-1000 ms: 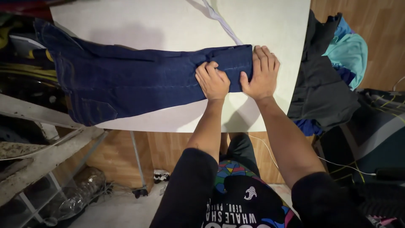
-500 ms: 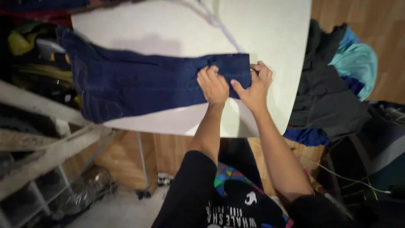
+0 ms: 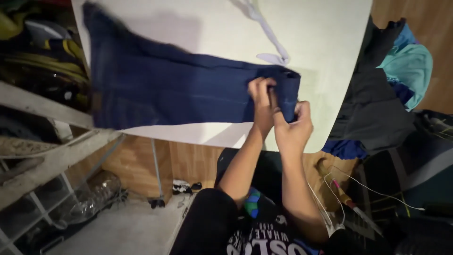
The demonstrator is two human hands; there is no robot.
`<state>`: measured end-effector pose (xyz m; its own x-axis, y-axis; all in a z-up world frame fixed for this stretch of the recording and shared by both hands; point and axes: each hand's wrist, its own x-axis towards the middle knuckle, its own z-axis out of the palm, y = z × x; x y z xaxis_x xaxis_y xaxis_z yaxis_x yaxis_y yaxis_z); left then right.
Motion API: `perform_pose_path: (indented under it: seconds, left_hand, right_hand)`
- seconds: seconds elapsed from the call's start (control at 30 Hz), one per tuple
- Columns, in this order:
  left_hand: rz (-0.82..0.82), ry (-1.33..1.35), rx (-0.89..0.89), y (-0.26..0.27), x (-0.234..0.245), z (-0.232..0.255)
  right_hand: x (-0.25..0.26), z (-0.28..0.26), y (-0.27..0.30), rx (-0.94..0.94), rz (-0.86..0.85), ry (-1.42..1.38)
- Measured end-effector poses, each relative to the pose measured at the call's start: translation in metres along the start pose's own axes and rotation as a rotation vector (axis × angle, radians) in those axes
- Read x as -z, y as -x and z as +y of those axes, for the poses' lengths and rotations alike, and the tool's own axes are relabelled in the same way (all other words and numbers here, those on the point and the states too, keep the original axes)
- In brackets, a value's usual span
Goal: Folding a pair of tan trousers and then a pair of blue jeans on a small white table.
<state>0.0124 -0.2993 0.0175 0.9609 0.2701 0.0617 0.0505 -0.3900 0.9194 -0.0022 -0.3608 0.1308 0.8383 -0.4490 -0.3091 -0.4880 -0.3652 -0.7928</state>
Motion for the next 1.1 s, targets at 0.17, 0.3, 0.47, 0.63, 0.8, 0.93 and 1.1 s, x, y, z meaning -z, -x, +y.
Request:
perform_pose_path:
  seconds: [0.17, 0.3, 0.47, 0.63, 0.8, 0.93, 1.1]
  left_hand:
    - [-0.198, 0.516, 0.303, 0.006, 0.002, -0.046]
    - [-0.289, 0.841, 0.748, -0.021, 0.056, -0.071]
    - [-0.195, 0.576, 0.729, -0.039, 0.113, -0.038]
    - [-0.156, -0.036, 0.594, -0.051, 0.107, 0.006]
    - [-0.014, -0.319, 0.202, -0.025, 0.083, -0.032]
    - [0.049, -0.577, -0.056, -0.041, 0.081, -0.043]
    - [0.003, -0.594, -0.188, -0.069, 0.079, -0.073]
  right_hand:
    - [-0.008, -0.013, 0.014, 0.088, 0.034, 0.074]
    - [-0.048, -0.008, 0.023, 0.414, -0.074, 0.129]
    - [-0.087, -0.012, 0.044, 0.476, -0.288, 0.451]
    - [-0.088, 0.034, 0.041, 0.407, -0.258, 0.099]
    - [-0.081, 0.014, 0.02, 0.37, -0.084, 0.18]
    - [-0.108, 0.011, -0.006, 0.655, -0.064, 0.527]
    - [-0.134, 0.029, -0.027, 0.705, 0.017, 0.625]
